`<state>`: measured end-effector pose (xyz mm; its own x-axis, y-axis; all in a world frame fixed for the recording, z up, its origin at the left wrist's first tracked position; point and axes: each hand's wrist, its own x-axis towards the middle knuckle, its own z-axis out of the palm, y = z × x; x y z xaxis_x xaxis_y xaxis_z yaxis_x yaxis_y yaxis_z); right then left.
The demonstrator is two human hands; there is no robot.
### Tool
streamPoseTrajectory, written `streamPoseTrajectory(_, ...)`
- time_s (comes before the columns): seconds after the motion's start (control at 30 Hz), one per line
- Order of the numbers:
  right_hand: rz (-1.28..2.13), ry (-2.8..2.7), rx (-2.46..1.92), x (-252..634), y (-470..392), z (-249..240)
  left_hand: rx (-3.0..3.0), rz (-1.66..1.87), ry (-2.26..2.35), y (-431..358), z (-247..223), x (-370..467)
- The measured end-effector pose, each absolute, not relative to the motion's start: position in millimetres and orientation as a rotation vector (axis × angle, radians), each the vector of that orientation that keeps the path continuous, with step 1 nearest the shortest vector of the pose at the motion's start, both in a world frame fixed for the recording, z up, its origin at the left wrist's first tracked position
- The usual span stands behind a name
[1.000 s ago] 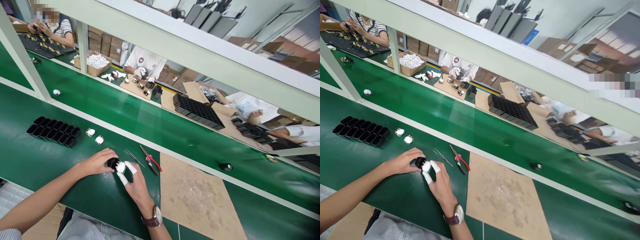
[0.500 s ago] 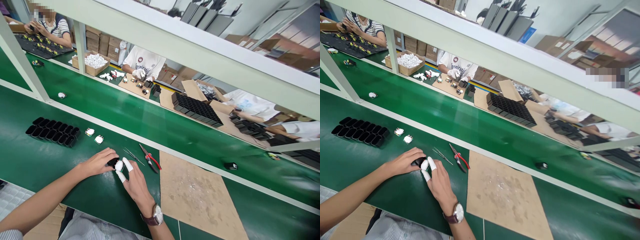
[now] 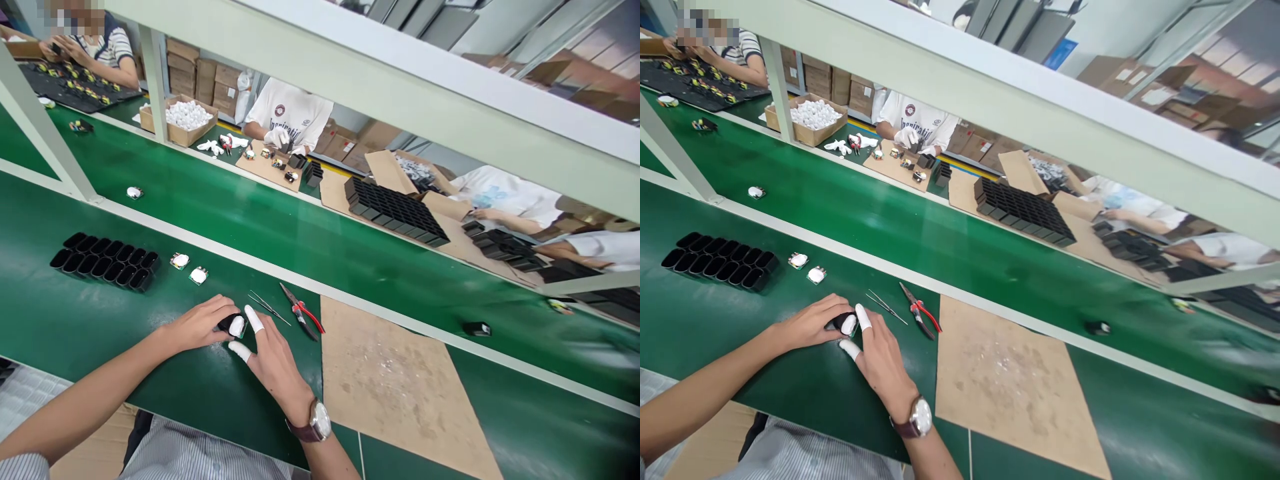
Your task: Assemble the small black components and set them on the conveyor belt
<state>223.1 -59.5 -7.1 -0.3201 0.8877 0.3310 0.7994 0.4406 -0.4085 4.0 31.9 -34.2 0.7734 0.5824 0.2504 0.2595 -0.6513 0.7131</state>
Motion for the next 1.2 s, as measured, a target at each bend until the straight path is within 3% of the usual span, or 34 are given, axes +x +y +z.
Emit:
streamPoseTrajectory(0.37,0.196,-2.177,-1.349,216.6,-61.3,-24.7,2.168,0.556,0.589,33.1,-31.6,7.4)
streamPoseTrajectory(0.6,0.363,-2.053,-1.284,228.9,-51.4,-32.9,2.167,0.588,0.627,32.0,-32.4,4.1)
streamPoseTrajectory(0.87,-0.083,-1.979,-1.652,263.4,-29.2,-58.2,2.268,0.781,0.529,35.1,-38.0,-0.8)
streamPoseTrajectory(1.03,0.034,-2.061,-1.467,255.6,-43.2,-37.9,2.247,0.799,0.546,32.9,-43.2,2.6)
streamPoseTrajectory(1.2,-0.064,-2.172,-1.461,246.4,-64.7,-12.4,2.099,0.694,0.732,31.8,-47.9,2.3)
